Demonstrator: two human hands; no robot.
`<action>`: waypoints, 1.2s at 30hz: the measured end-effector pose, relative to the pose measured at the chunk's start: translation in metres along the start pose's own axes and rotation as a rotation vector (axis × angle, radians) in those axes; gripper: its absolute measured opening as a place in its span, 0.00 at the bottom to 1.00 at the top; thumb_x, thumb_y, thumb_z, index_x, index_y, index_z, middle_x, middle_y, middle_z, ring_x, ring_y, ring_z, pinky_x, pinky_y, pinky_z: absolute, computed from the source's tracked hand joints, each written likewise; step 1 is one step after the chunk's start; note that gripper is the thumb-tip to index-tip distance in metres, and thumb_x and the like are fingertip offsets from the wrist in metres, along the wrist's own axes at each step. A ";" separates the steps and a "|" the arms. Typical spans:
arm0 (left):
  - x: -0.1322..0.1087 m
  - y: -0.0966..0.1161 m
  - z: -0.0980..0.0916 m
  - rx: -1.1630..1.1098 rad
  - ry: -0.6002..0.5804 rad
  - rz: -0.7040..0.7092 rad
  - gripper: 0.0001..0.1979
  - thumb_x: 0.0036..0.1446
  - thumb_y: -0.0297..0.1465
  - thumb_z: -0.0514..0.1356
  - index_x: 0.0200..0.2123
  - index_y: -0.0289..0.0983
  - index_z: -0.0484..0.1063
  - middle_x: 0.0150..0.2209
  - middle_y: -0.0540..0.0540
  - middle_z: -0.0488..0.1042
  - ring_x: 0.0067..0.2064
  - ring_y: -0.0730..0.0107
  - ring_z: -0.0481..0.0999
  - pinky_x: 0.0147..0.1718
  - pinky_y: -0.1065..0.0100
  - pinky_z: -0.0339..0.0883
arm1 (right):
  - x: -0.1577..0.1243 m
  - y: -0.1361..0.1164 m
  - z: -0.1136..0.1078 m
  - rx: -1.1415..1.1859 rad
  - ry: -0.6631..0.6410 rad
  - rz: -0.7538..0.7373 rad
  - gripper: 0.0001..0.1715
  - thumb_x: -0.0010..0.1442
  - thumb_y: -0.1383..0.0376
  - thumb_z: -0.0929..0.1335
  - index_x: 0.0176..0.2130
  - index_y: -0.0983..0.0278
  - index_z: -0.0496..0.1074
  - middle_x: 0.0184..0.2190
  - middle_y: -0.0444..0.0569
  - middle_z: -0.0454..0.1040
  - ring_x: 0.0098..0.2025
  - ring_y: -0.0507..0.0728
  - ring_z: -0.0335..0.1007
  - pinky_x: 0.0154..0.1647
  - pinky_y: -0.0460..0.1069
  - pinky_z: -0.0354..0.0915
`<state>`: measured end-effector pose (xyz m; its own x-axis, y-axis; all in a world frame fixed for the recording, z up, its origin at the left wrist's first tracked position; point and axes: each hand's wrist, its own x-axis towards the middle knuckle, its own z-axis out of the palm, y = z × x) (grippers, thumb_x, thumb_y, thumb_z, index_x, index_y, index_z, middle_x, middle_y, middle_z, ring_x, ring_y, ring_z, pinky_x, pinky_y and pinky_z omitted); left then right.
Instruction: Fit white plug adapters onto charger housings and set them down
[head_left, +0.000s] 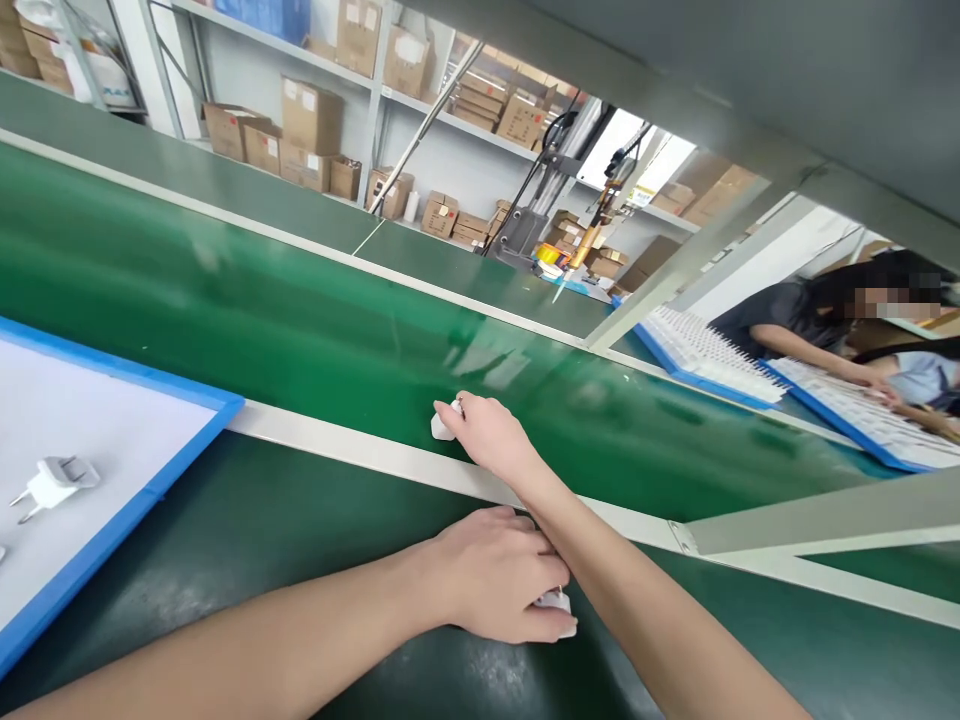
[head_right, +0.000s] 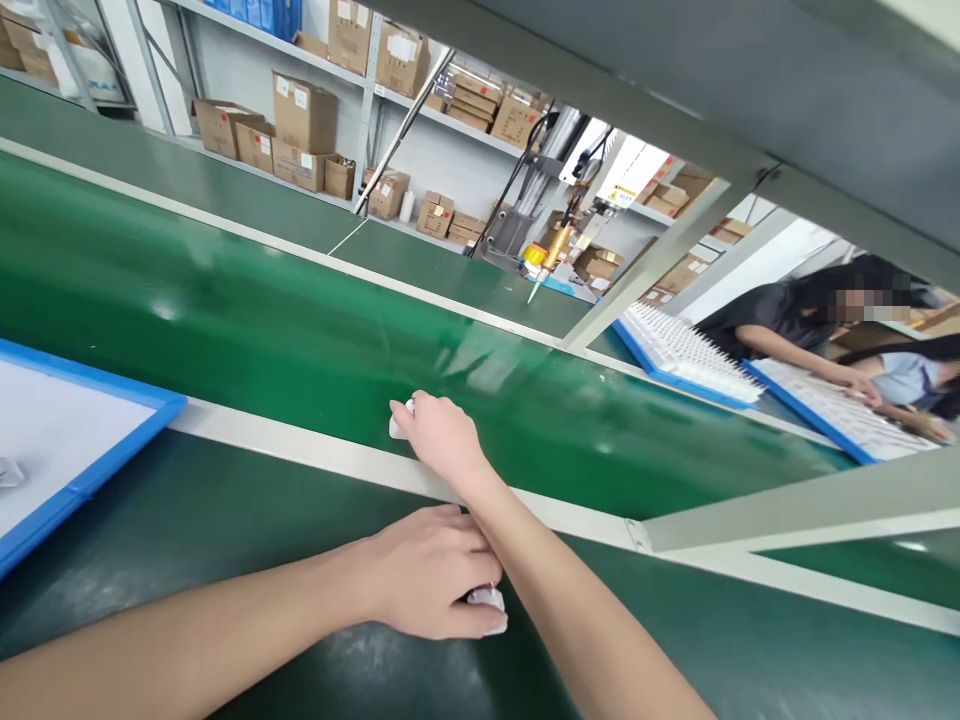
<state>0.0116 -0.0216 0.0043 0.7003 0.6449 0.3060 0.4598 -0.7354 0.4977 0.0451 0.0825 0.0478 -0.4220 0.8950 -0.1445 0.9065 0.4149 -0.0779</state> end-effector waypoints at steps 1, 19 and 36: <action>0.000 0.000 0.001 0.006 0.005 0.007 0.15 0.65 0.42 0.62 0.39 0.34 0.77 0.44 0.46 0.79 0.49 0.59 0.77 0.53 0.59 0.67 | -0.002 0.002 0.003 -0.011 0.015 0.014 0.21 0.77 0.54 0.62 0.36 0.64 0.68 0.33 0.49 0.73 0.36 0.59 0.71 0.29 0.47 0.51; -0.008 0.010 0.006 0.090 0.008 0.008 0.17 0.65 0.40 0.60 0.27 0.36 0.67 0.28 0.52 0.67 0.32 0.71 0.65 0.37 0.65 0.55 | -0.033 0.074 0.009 0.250 0.284 -0.134 0.26 0.61 0.59 0.73 0.29 0.63 0.53 0.22 0.39 0.61 0.24 0.51 0.53 0.26 0.46 0.45; -0.020 0.016 0.000 -0.232 -0.056 -0.002 0.12 0.61 0.31 0.61 0.27 0.34 0.64 0.27 0.53 0.64 0.31 0.72 0.58 0.35 0.63 0.49 | -0.149 0.148 0.039 0.831 0.278 -0.523 0.16 0.68 0.55 0.73 0.47 0.62 0.70 0.40 0.49 0.66 0.38 0.57 0.61 0.38 0.51 0.59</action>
<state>0.0052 -0.0460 0.0060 0.7316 0.6290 0.2629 0.3276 -0.6626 0.6736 0.2419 0.0041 0.0192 -0.6503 0.6842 0.3301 0.2708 0.6147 -0.7408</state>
